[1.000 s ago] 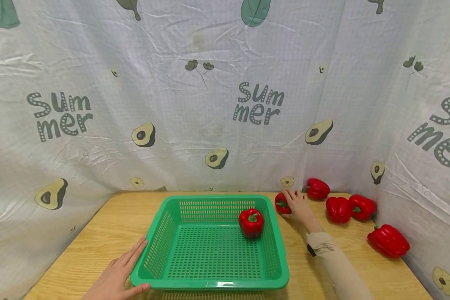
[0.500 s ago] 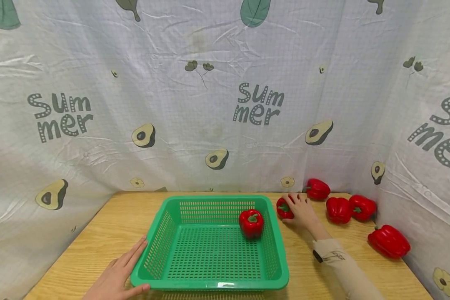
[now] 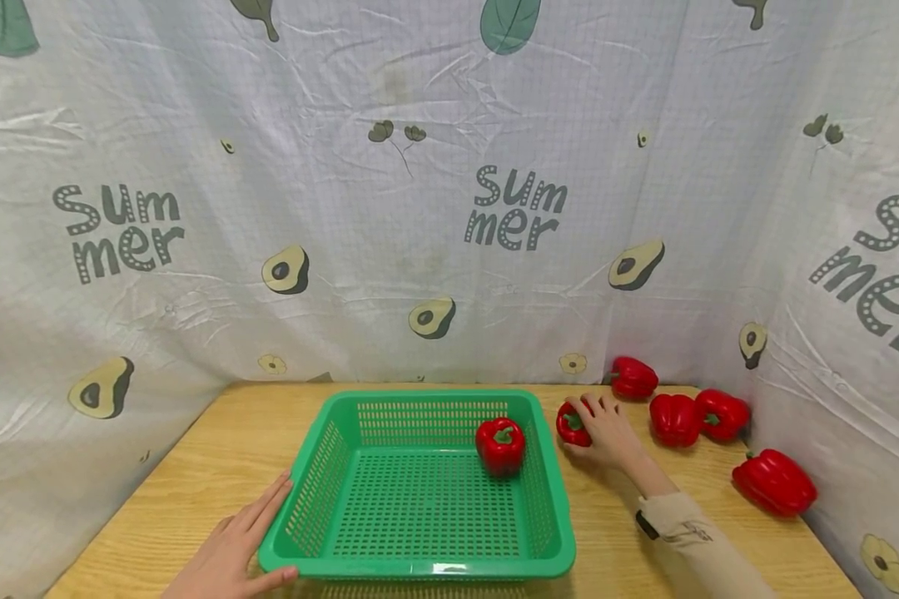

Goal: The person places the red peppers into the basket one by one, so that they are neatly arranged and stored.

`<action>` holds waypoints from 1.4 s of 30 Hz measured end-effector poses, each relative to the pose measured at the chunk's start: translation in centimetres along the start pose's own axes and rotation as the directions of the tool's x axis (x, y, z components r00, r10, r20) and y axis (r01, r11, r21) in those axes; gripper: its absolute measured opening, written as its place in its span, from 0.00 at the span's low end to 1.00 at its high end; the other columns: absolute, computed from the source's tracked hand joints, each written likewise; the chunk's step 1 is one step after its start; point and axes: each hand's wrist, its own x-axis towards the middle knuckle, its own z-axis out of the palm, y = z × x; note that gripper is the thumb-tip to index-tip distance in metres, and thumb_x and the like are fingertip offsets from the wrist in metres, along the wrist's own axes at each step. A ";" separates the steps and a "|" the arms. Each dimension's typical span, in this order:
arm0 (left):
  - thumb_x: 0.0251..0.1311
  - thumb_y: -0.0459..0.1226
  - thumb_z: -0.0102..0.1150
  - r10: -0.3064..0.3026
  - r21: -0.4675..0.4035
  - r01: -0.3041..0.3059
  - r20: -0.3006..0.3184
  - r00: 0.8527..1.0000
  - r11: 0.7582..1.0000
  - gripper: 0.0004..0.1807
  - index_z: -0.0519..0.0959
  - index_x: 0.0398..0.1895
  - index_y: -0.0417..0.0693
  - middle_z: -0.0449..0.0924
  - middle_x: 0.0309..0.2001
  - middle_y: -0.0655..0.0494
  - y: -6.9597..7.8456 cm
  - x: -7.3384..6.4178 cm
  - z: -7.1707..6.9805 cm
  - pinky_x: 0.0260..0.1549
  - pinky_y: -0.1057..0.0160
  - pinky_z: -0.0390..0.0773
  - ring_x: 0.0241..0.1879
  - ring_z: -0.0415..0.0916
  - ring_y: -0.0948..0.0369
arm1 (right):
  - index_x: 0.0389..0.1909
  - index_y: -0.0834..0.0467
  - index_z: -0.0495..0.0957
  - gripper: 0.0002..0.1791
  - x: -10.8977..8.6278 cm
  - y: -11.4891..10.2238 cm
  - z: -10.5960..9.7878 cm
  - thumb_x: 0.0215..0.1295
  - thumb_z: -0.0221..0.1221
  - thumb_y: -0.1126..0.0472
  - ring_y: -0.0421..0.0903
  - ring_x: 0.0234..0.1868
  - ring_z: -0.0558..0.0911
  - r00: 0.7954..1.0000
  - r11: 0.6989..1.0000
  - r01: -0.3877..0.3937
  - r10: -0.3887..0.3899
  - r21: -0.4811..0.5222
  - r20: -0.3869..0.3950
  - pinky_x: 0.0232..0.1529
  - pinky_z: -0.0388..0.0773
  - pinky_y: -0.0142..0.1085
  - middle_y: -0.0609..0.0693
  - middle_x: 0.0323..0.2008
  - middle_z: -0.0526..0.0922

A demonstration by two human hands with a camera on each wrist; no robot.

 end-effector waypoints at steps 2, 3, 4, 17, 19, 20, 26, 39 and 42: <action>0.42 0.68 0.50 -0.002 0.005 0.002 0.002 1.000 1.000 0.54 0.51 0.68 0.46 0.53 0.68 0.50 0.0 0.0 0.0 0.43 0.43 0.67 0.56 0.67 0.48 | 0.52 0.53 0.70 0.37 -0.2 0.1 -0.1 0.36 0.70 0.48 0.57 0.41 0.70 0.999 0.999 0.037 -0.037 -0.002 -0.020 0.35 0.66 0.50 0.58 0.42 0.72; 0.42 0.68 0.51 -0.001 0.007 0.001 0.000 1.000 1.000 0.54 0.52 0.68 0.46 0.53 0.68 0.50 0.0 0.0 0.1 0.43 0.42 0.67 0.56 0.67 0.48 | 0.52 0.51 0.71 0.36 -0.2 0.2 -0.1 0.37 0.70 0.49 0.57 0.40 0.70 0.998 0.999 0.054 -0.054 -0.006 -0.025 0.34 0.66 0.49 0.58 0.42 0.71; 0.42 0.68 0.51 0.002 0.009 -0.002 -0.005 1.000 1.000 0.54 0.52 0.68 0.46 0.53 0.68 0.50 0.0 0.0 0.1 0.43 0.42 0.67 0.55 0.67 0.48 | 0.52 0.49 0.72 0.35 -0.3 0.3 -0.1 0.37 0.70 0.49 0.57 0.38 0.70 0.997 0.997 0.070 -0.070 -0.015 -0.028 0.33 0.66 0.49 0.58 0.42 0.71; 0.44 0.62 0.56 0.099 0.024 -0.097 -0.162 0.982 0.995 0.50 0.52 0.68 0.49 0.55 0.67 0.50 -0.7 -0.2 0.0 0.38 0.41 0.69 0.53 0.69 0.46 | 0.52 0.48 0.71 0.31 0.8 0.4 -0.3 0.44 0.66 0.50 0.59 0.38 0.70 1.000 0.999 0.011 -0.010 -0.032 0.029 0.33 0.69 0.51 0.63 0.47 0.68; 0.45 0.62 0.56 0.091 0.020 -0.089 -0.150 0.984 0.996 0.50 0.52 0.68 0.49 0.55 0.67 0.50 -0.7 -0.2 0.0 0.38 0.41 0.68 0.54 0.69 0.46 | 0.53 0.49 0.71 0.31 0.9 0.4 -0.4 0.44 0.67 0.49 0.59 0.38 0.70 0.999 0.999 0.008 -0.007 -0.032 0.046 0.33 0.69 0.51 0.64 0.47 0.68; 0.45 0.63 0.55 0.089 0.020 -0.087 -0.142 0.986 0.996 0.50 0.51 0.68 0.49 0.54 0.68 0.50 -0.7 -0.2 0.0 0.39 0.41 0.68 0.54 0.69 0.46 | 0.53 0.49 0.70 0.32 0.9 0.4 -0.4 0.43 0.67 0.49 0.59 0.38 0.70 0.998 0.999 0.005 -0.003 -0.035 0.055 0.33 0.69 0.51 0.64 0.46 0.67; 0.45 0.64 0.54 0.088 0.024 -0.086 -0.129 0.988 0.996 0.51 0.51 0.69 0.48 0.53 0.68 0.49 -0.6 -0.2 0.2 0.41 0.41 0.68 0.55 0.68 0.46 | 0.53 0.51 0.68 0.34 0.1 0.6 -0.3 0.42 0.68 0.51 0.62 0.40 0.71 0.998 1.000 -0.023 0.024 -0.014 0.060 0.36 0.69 0.54 0.66 0.48 0.66; 0.44 0.64 0.55 0.100 0.069 -0.090 -0.161 0.982 0.994 0.51 0.53 0.68 0.49 0.54 0.68 0.53 -0.5 -0.4 0.5 0.43 0.42 0.67 0.54 0.69 0.48 | 0.53 0.50 0.70 0.34 -1.4 0.7 -0.1 0.40 0.69 0.52 0.62 0.38 0.70 1.000 1.000 -0.028 0.028 -0.002 0.005 0.34 0.67 0.55 0.63 0.48 0.67; 0.44 0.63 0.56 0.104 0.067 -0.094 -0.162 0.981 0.993 0.51 0.53 0.68 0.48 0.54 0.68 0.52 -0.5 -0.4 0.6 0.43 0.43 0.68 0.54 0.69 0.48 | 0.53 0.49 0.70 0.33 -1.8 0.4 -0.3 0.41 0.69 0.52 0.61 0.39 0.70 1.000 1.000 -0.027 0.027 0.009 0.006 0.35 0.66 0.55 0.62 0.48 0.67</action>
